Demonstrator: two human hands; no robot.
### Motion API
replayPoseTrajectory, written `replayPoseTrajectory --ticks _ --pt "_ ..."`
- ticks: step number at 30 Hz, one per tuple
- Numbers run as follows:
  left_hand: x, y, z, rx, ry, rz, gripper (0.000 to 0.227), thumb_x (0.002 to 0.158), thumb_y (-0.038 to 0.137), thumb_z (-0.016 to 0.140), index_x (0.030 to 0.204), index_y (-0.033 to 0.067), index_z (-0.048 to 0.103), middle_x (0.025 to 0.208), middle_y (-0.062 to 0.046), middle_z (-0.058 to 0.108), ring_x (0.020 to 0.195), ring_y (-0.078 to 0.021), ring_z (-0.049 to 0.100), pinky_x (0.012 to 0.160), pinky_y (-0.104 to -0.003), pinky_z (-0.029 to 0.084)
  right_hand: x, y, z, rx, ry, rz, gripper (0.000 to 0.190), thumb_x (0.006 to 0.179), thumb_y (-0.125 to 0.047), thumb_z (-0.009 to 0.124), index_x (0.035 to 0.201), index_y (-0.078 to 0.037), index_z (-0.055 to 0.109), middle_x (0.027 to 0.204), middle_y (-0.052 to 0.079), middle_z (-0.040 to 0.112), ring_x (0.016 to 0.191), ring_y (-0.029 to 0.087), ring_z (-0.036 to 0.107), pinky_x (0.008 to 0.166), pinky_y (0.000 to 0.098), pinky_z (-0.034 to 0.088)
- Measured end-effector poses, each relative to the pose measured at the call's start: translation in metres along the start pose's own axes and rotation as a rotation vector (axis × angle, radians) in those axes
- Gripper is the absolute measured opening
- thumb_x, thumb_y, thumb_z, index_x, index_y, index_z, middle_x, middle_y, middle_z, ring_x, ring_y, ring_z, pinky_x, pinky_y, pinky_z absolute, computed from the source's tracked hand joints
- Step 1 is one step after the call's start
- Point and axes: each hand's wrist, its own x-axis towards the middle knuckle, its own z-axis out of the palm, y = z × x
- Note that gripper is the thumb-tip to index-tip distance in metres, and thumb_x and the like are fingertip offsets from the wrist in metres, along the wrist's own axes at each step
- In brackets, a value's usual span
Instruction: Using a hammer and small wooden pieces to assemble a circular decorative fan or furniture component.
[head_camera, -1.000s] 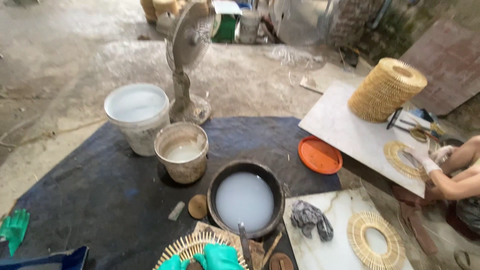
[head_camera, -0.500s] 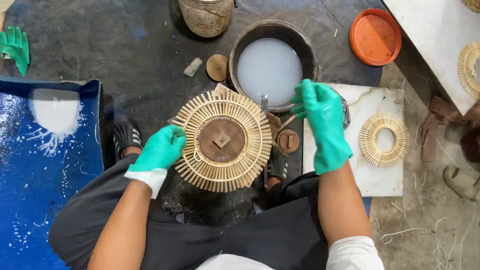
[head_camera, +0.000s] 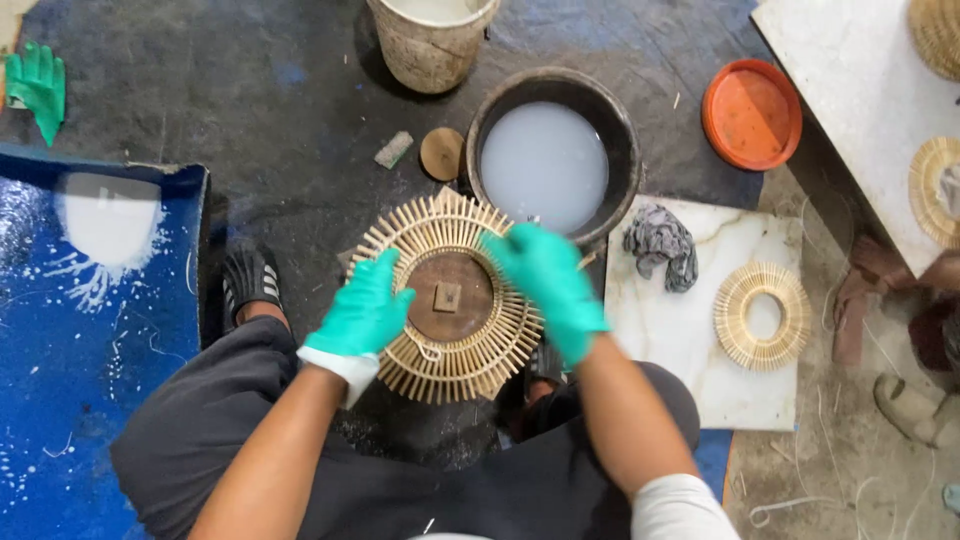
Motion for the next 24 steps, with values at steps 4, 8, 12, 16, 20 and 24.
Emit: replayPoseTrajectory --ticks 4,8,12,16,20,24 --pt "0.007 -0.012 0.027 0.119 0.034 0.068 0.068 0.092 0.029 0.066 0.149 0.0030 0.040 0.132 -0.031 0.055 0.114 -0.0473 0.061 0.095 -0.054 0.050 0.034 0.015 0.077 -0.354 0.145 -0.512 0.050 0.087 -0.055 0.074 0.071 -0.008 0.069 0.073 0.017 0.066 0.069 0.039 0.065 0.064 0.0532 0.049" --pt "0.006 -0.010 0.035 0.138 -0.015 0.037 0.069 0.092 0.026 0.065 0.150 0.0019 0.038 0.131 -0.032 0.053 0.109 -0.0486 0.062 0.091 -0.056 0.051 0.047 0.011 0.087 -0.265 0.198 -0.564 0.052 0.082 -0.055 0.078 0.069 -0.007 0.064 0.069 0.017 0.063 0.067 0.039 0.063 0.060 0.0523 0.048" --pt "-0.008 -0.003 0.030 0.161 -0.055 0.009 0.071 0.093 0.025 0.061 0.153 -0.0018 0.034 0.133 -0.033 0.052 0.101 -0.0474 0.066 0.086 -0.054 0.056 0.043 0.008 0.094 -0.275 0.128 -0.574 0.050 0.082 -0.052 0.078 0.067 -0.008 0.062 0.067 0.016 0.062 0.064 0.038 0.062 0.058 0.0518 0.047" --pt "0.007 -0.033 0.053 0.073 0.007 0.016 0.063 0.094 0.021 0.057 0.151 0.0019 0.039 0.133 -0.031 0.054 0.103 -0.0491 0.065 0.087 -0.057 0.053 0.052 0.011 0.101 -0.304 0.230 -0.648 0.046 0.084 -0.051 0.077 0.068 -0.010 0.061 0.068 0.015 0.062 0.064 0.037 0.062 0.057 0.0511 0.047" --pt "0.010 -0.042 0.034 0.156 0.175 0.352 0.062 0.093 0.024 0.061 0.144 -0.0043 0.042 0.128 -0.037 0.056 0.105 -0.0509 0.064 0.088 -0.056 0.052 0.040 0.002 0.060 -0.359 0.228 -0.578 0.052 0.080 -0.056 0.078 0.068 -0.007 0.065 0.067 0.017 0.063 0.064 0.037 0.063 0.058 0.0513 0.048" --pt "-0.008 -0.029 -0.019 0.110 -0.145 0.029 0.032 0.096 0.024 0.059 0.124 0.0122 0.067 0.117 -0.021 0.070 0.110 -0.0395 0.067 0.094 -0.050 0.054 0.013 0.011 -0.008 0.428 0.108 -0.233 0.041 0.094 -0.043 0.071 0.104 -0.003 0.072 0.094 0.012 0.074 0.080 0.020 0.069 0.070 0.0351 0.057"
